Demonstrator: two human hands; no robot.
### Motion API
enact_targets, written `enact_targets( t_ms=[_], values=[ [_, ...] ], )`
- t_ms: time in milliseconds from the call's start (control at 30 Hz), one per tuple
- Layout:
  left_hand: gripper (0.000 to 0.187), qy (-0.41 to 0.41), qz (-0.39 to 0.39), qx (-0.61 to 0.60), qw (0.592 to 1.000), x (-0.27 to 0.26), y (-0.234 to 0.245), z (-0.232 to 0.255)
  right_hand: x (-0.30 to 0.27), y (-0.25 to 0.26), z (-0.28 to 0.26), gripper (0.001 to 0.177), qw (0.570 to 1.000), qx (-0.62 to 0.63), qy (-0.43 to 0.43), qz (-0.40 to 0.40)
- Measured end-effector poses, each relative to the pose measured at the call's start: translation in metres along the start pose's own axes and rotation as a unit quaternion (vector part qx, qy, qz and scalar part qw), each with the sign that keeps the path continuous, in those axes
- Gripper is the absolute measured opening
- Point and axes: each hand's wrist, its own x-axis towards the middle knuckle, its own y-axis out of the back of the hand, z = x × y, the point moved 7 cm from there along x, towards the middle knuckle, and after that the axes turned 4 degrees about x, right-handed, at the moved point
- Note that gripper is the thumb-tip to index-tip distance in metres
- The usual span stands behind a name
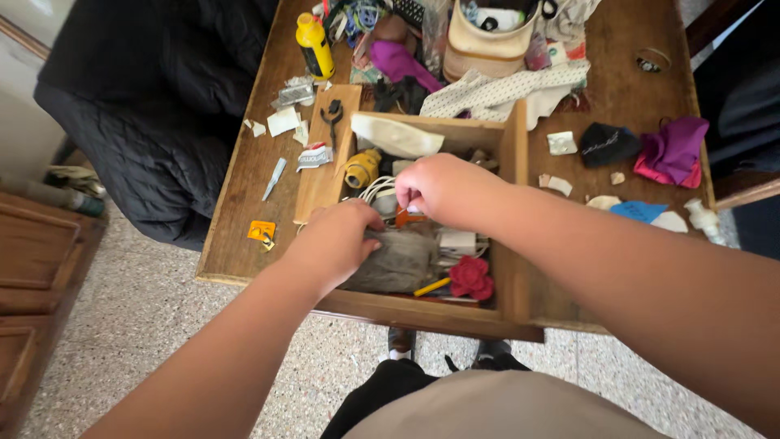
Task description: The person sorts through a cluttered wooden drawer, picking up and placing various small items such as fabric scraps, a plastic bag, a green card, scissors, and a small pouch. The person moves items between the drawer and the table surface, occasionally folding or grouping them.
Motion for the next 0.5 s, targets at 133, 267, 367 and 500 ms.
enact_targets(
  t_ms=[133,267,367,500],
  values=[
    [0.025,-0.064,0.03,-0.071,0.995,-0.002,0.0,-0.007,0.011,-0.024,0.011,0.016,0.994,-0.016,-0.1,-0.047],
    [0.024,-0.085,0.02,-0.085,0.993,-0.001,-0.003,-0.011,0.016,-0.036,0.002,0.016,0.995,-0.028,-0.069,-0.064],
    [0.024,-0.084,0.002,-0.09,0.992,0.004,-0.005,-0.013,0.016,-0.043,0.0,0.018,0.992,-0.016,-0.087,-0.09],
    [0.023,-0.075,0.001,-0.114,0.991,0.007,-0.001,-0.016,0.017,-0.05,-0.003,0.021,0.988,0.005,-0.105,-0.109]
  ],
)
